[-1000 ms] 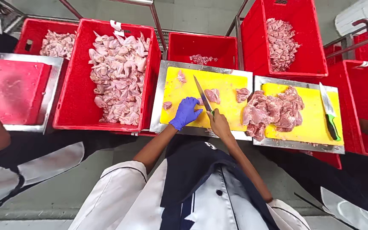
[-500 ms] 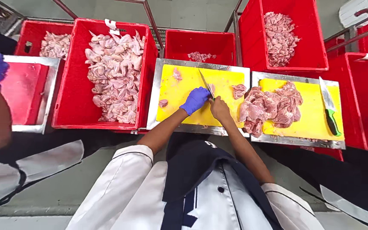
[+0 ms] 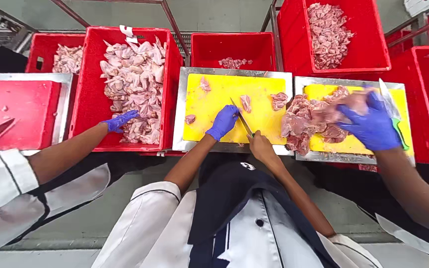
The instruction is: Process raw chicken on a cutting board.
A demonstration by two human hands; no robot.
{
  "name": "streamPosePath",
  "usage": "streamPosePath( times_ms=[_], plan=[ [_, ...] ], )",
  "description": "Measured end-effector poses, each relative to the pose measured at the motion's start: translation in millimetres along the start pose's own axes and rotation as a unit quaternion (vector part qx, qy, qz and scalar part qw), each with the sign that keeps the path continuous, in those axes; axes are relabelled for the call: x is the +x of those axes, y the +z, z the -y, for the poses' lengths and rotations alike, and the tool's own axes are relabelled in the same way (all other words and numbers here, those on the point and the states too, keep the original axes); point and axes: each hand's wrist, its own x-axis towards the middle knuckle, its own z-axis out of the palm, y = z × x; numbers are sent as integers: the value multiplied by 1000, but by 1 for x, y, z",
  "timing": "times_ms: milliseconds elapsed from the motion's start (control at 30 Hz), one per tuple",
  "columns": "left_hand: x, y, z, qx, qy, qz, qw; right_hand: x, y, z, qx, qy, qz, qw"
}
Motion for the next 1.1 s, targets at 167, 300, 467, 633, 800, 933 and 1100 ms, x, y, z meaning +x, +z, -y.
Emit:
streamPosePath(
  times_ms=[167,300,467,633,800,933,1100],
  plan=[
    [-13,-18,-22,149,-50,106,982,8,2,-8,9,-10,-1,1000],
    [-11,-29,-43,162,-164,74,970,-33,7,-82,8,10,30,999],
    [43,12,-65,58,-185,-56,979,-58,10,-123,77,35,-74,994],
    [54,10,-38,88,-148,-67,983,-42,-2,-89,125,0,-160,979],
    [29,-12,1,19,-56,-57,997,-23,-11,-53,25,-1,-91,996],
    [37,-11,-4,-21,-70,-55,996,-19,-32,-33,-53,-5,-59,997],
    [47,-12,4,-16,-28,-23,999,31,-35,9,-8,-17,-25,999]
  ],
)
